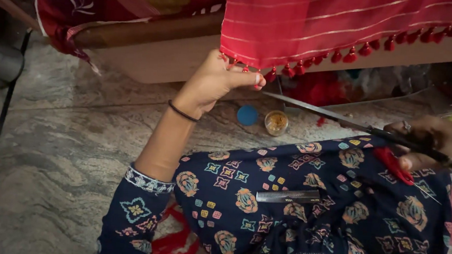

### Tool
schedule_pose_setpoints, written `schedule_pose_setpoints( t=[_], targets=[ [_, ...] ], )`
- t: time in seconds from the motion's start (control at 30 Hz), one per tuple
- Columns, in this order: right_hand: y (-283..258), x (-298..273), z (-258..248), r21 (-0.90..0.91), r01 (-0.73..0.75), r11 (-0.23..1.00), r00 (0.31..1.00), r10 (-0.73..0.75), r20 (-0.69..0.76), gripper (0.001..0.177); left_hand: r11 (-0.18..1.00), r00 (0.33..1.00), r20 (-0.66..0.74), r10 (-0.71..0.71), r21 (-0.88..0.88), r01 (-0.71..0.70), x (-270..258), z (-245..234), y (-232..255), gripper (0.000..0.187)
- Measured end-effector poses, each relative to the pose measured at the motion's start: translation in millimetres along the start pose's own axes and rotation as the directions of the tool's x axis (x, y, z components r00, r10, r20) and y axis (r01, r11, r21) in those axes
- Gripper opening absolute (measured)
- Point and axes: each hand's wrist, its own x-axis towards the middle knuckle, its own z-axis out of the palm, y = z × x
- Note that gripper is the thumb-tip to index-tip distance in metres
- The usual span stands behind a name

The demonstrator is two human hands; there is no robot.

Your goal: Tying and trimming decorative red tassels on the edge of a red fabric and manipulating a red ribbon.

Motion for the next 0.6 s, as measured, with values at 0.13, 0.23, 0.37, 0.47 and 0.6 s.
schedule_pose_setpoints(
  t=[0.13, 0.23, 0.37, 0.47, 0.6],
  targets=[
    [-10.0, -5.5, -4.6, 0.082, -0.067, 0.994, 0.989, 0.077, -0.128, 0.074, 1.000, 1.000, -0.005, 0.005, -0.022, -0.005, 0.8, -1.9, -2.8, 0.027],
    [-51.2, -18.4, -14.4, 0.049, -0.141, 0.989, 0.984, 0.146, -0.105, 0.074, 1.000, 1.000, -0.001, -0.010, -0.026, 0.010, 0.9, -4.9, -3.0, 0.028],
    [-97.8, -29.7, -28.0, 0.096, -0.146, 0.985, 0.989, 0.144, 0.020, 0.071, 0.999, 0.999, -0.009, -0.044, -0.010, 0.043, 2.5, -6.6, -2.8, 0.028],
    [-132.8, -36.6, -32.6, 0.103, -0.208, 0.973, 0.975, 0.215, -0.058, 0.076, 1.000, 1.000, -0.026, -0.015, -0.010, 0.015, 2.0, -1.7, 1.3, 0.034],
    [-102.9, -22.7, -29.8, 0.167, -0.077, 0.983, 0.996, 0.082, -0.025, 0.084, 0.997, 0.998, -0.010, -0.058, -0.044, 0.057, -0.2, -3.0, 5.9, 0.035]
  ],
)
